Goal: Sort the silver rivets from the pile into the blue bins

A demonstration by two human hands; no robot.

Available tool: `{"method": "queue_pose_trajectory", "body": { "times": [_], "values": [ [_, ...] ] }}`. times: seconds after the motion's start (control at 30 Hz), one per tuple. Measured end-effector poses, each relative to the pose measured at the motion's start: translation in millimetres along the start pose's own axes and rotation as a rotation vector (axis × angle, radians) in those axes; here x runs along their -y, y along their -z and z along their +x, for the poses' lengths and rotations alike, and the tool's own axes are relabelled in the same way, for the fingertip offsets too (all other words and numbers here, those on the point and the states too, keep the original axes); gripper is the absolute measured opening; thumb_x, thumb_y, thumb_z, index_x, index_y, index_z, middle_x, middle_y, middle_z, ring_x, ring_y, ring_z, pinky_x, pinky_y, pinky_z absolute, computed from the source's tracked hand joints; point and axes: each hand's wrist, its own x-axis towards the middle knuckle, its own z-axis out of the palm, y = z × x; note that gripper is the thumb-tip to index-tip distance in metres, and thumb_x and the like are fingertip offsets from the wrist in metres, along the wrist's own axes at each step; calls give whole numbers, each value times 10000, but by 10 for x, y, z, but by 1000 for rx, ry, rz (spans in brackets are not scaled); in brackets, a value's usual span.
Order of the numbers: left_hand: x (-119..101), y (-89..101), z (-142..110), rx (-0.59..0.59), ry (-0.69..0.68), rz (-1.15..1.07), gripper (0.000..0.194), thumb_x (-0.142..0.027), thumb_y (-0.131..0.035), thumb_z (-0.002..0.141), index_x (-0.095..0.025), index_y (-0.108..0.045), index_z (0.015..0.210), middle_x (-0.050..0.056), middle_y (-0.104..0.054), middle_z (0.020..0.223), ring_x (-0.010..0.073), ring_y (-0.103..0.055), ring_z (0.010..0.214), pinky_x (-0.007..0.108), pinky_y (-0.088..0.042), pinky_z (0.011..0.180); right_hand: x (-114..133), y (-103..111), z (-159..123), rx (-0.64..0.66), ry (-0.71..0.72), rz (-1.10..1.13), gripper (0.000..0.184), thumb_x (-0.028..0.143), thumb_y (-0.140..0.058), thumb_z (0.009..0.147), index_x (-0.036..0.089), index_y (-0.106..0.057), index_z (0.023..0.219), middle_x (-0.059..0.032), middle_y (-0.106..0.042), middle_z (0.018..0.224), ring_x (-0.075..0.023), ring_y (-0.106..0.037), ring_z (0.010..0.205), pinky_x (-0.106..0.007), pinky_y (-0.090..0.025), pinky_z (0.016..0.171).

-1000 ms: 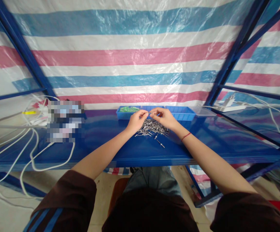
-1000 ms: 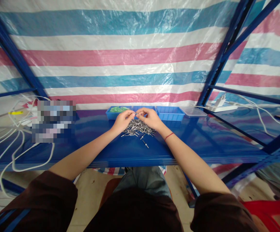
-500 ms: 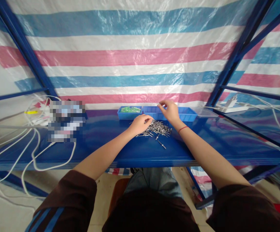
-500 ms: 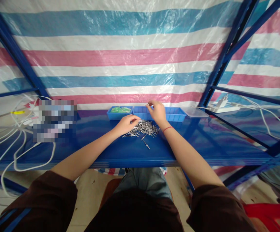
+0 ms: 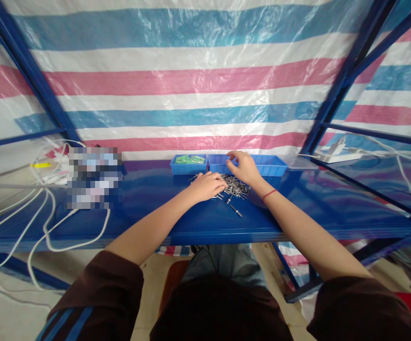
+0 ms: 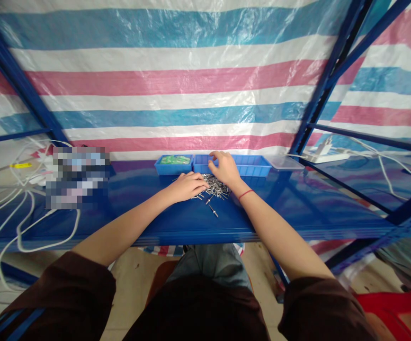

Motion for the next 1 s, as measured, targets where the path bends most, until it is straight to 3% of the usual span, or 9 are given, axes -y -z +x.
{"method": "queue_pose_trajectory", "body": {
  "times": [0.33, 0.63, 0.77, 1.0],
  "values": [
    [7, -116, 45, -39, 74, -193, 171, -358, -549, 864, -248, -673, 906, 46, -581, 1061, 252, -525, 1036, 429, -406, 893, 111, 56, -52, 21, 1, 63, 239, 225, -511, 795, 169, -653, 979, -81, -688, 879, -237, -597, 851, -384, -423, 850],
    [164, -122, 134, -382, 211, -525, 110, -229, -493, 888, -181, -590, 866, 25, -648, 877, 162, -601, 866, 308, -469, 843, 189, 107, -67, 110, -7, 139, 200, 165, -512, 758, 184, -706, 805, -53, -723, 840, -211, -629, 808, -354, -454, 813],
    [195, -138, 134, -447, 294, -629, 80, -226, -510, 881, -178, -574, 875, 17, -671, 870, 154, -631, 855, 293, -477, 841, 237, 90, -90, 161, -33, 237, 191, 179, -525, 766, 194, -712, 803, -34, -735, 861, -189, -639, 797, -322, -463, 760],
    [187, -151, 128, -511, 254, -618, 80, -242, -533, 876, -183, -585, 890, 23, -690, 864, 162, -650, 844, 299, -490, 813, 263, 34, -110, 179, -85, 395, 235, 364, -581, 807, 158, -694, 814, -46, -704, 780, -155, -597, 695, -291, -438, 658]
  ]
}}
